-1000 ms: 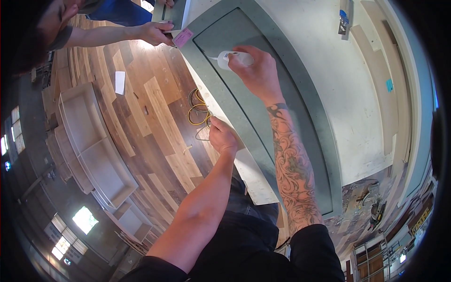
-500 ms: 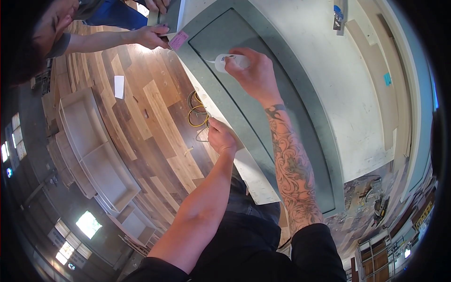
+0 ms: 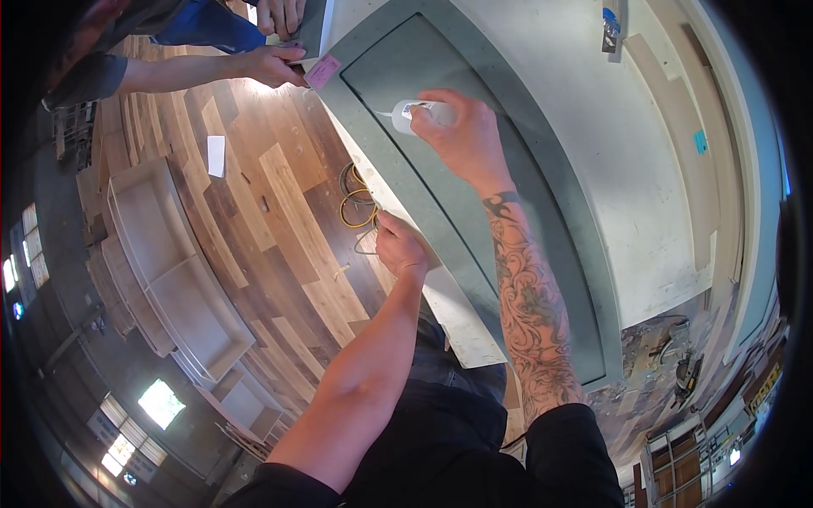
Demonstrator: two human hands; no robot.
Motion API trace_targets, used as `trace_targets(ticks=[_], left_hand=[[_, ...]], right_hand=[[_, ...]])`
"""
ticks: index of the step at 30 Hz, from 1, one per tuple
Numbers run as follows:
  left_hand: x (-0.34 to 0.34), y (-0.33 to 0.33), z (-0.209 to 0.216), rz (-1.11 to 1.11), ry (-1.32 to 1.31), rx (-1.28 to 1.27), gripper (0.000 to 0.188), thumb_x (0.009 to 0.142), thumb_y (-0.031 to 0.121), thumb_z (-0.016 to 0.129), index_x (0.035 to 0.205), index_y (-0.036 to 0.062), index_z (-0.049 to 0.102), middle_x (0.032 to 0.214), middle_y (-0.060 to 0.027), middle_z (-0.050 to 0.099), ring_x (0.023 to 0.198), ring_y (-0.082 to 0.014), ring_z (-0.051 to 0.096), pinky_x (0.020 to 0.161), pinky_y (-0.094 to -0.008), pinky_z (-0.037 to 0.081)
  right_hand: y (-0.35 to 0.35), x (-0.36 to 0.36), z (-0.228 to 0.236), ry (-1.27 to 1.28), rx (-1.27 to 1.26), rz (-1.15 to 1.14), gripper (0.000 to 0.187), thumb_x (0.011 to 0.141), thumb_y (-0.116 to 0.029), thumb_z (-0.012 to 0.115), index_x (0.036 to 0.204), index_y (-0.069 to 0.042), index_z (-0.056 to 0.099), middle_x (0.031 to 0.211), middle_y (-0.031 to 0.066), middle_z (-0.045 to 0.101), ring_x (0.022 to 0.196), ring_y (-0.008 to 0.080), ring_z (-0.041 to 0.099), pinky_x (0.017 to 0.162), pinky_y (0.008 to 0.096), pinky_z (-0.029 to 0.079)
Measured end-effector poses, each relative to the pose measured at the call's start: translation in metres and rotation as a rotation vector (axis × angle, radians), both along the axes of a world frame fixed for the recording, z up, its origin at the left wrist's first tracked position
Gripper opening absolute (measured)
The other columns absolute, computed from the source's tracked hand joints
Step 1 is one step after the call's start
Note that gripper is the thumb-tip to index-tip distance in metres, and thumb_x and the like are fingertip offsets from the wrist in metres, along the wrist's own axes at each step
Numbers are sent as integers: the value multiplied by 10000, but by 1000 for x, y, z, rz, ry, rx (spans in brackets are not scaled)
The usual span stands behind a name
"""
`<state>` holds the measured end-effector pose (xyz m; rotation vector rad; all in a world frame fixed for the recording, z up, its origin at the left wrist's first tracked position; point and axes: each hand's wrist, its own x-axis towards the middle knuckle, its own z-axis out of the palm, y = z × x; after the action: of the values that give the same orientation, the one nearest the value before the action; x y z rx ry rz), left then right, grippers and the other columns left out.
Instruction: Applying glue into the grooves of a cabinet door panel.
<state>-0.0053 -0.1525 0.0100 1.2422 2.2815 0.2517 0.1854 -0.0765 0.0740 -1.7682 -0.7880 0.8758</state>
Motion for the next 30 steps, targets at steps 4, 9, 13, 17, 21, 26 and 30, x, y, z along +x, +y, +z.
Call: trace_targets(ticks=[4,9,13,17,21,26,30], left_hand=[[1,-1,0,2,-5,1,750,1058,570,227,1123,3,714,1046,-279,705,1024,-504,629,906,-546,487],[1,0,0,0,2,-12,748,1058,568,229,1124,2,714,1049,-282,703,1022,-506,627,908,-546,486],[1,-1,1,4,-6,-19,746,1056,567,233,1120,1,714,1052,-284,702,1023,-508,625,910,-547,484],[1,-2,0,11,2,-4,748,1058,564,234,1104,-8,714,1046,-287,700,1020,-511,623,908,-551,482],[1,-4,-1,-2,-2,-27,748,1060,559,235,1084,-13,716,1038,-291,698,1011,-513,623,899,-554,482],[-1,-2,-1,-18,32,42,744,1063,551,241,1054,-19,719,1017,-296,696,994,-509,628,883,-551,484],[-4,1,-6,-30,19,25,739,1063,549,241,1058,-15,718,1013,-291,698,993,-505,628,883,-546,486]], right_hand=[[-2,1,-3,-2,9,8,406,842,-348,750,1111,-44,750,824,120,732,731,191,691,720,332,554],[-4,1,-2,-5,9,18,399,846,-342,753,1115,-47,750,829,105,735,735,178,688,717,325,553],[-3,1,-2,32,2,6,424,825,-358,750,1106,-40,749,894,152,742,816,258,706,782,359,552],[-1,2,2,84,-42,15,465,799,-389,745,1102,-37,749,964,203,749,907,347,725,850,399,554],[-1,3,1,63,-45,18,478,795,-402,743,1106,-39,749,960,202,751,901,351,725,844,399,557],[-3,1,4,55,-33,16,462,800,-397,742,1095,-42,750,930,196,749,878,352,725,824,397,559],[-6,3,6,95,5,-36,435,818,-380,739,1092,-42,747,907,178,746,851,310,727,803,378,560]])
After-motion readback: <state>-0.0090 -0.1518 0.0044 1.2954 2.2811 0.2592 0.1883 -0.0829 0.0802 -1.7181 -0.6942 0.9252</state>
